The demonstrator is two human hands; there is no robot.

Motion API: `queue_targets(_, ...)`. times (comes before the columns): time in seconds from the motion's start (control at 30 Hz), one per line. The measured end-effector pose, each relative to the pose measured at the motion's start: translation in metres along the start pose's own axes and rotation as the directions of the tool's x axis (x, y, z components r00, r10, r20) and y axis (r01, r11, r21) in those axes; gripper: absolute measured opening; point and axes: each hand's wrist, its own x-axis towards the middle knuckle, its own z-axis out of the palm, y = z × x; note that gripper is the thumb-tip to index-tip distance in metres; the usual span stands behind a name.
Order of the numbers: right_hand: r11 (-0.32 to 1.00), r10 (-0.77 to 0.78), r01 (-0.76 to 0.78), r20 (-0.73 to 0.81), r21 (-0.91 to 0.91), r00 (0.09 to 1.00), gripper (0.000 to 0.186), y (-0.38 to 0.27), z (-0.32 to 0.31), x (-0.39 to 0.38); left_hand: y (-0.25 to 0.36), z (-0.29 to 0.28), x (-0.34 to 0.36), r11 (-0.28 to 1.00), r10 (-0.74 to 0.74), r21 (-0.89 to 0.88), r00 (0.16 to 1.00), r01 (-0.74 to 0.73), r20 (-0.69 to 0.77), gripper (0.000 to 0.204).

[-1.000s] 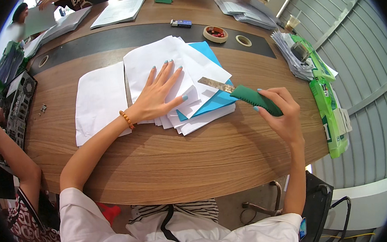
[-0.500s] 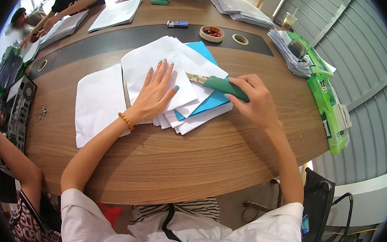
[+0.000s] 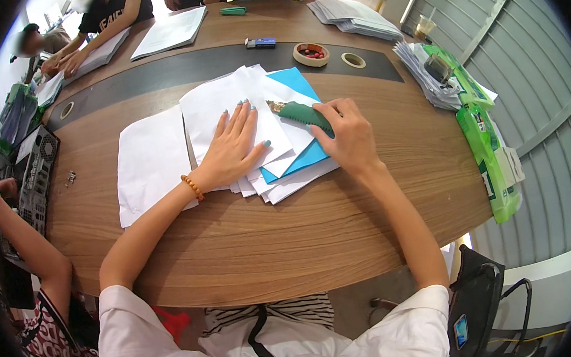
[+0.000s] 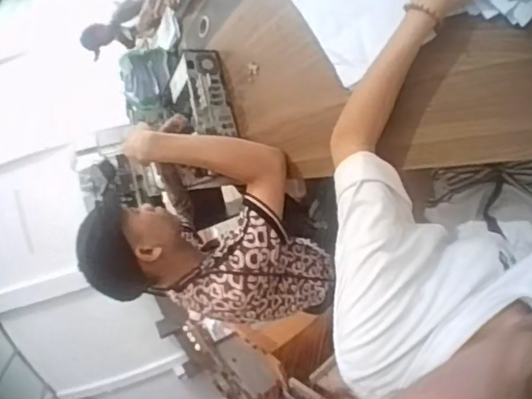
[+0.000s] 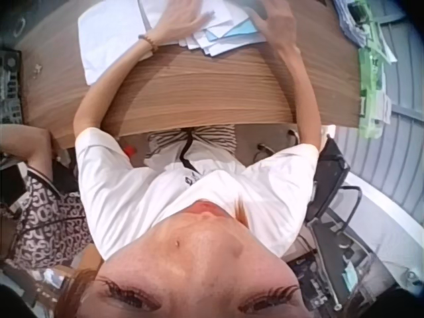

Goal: The person arranges sheets of paper on the table and cuts them along their folds using a utility knife.

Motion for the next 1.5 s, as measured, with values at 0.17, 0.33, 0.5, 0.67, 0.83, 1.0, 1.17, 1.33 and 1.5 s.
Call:
queue_targets(0.17, 1.0, 0.011, -0.011, -0.012, -0.008, 1.0, 0.032, 0.009, -0.004, -0.001, 0.0, 0.001, 0.001, 1.0, 0.015, -0.01, 1.0, -0.015, -0.018, 0.066)
queue_targets(0.33, 1.0, 0.018, -0.018, 0.028, 0.013, 0.999, 0.03, 0.008, 0.0, 0.009, -0.001, 0.0, 0.0, 1.0, 0.014, 0.011, 1.0, -0.014, -0.005, 0.067)
queue_targets(0.5, 1.0, -0.001, 0.0, 0.025, 0.015, 1.0, 0.029, 0.009, 0.007, 0.025, -0.001, 0.003, 0.0, 1.0, 0.024, -0.013, 0.999, -0.025, -0.035, 0.067)
queue_targets(0.67, 1.0, -0.009, 0.009, -0.007, -0.011, 1.0, 0.031, 0.009, 0.021, 0.033, 0.0, 0.003, 0.0, 1.0, 0.018, 0.013, 1.0, -0.018, -0.019, 0.066)
queue_targets(0.83, 1.0, -0.015, 0.013, -0.054, -0.028, 0.998, 0.03, 0.014, 0.034, 0.045, 0.0, 0.002, 0.002, 0.999, 0.027, -0.018, 0.999, -0.028, -0.03, 0.069)
queue_targets(1.0, 0.999, -0.014, 0.011, -0.057, -0.051, 0.998, 0.029, 0.014, 0.047, 0.059, -0.003, 0.003, 0.0, 1.0, 0.028, -0.006, 0.999, -0.028, -0.035, 0.069)
queue_targets(1.17, 0.99, -0.01, -0.004, -0.091, -0.142, 0.996, 0.029, 0.022, 0.062, 0.075, -0.001, 0.004, 0.0, 0.999, 0.034, -0.011, 0.999, -0.034, -0.037, 0.068)
queue_targets(1.33, 0.922, 0.383, -0.378, -0.332, 0.084, 0.862, 0.031, 0.028, 0.055, 0.088, 0.004, 0.004, 0.002, 0.997, 0.024, -0.066, 0.999, -0.027, -0.044, 0.063)
queue_targets(1.5, 0.712, 0.414, -0.58, 0.432, 0.394, 0.801, 0.034, 0.009, 0.029, 0.088, -0.002, 0.0, 0.0, 0.989, -0.012, -0.149, 0.994, -0.004, -0.108, 0.061)
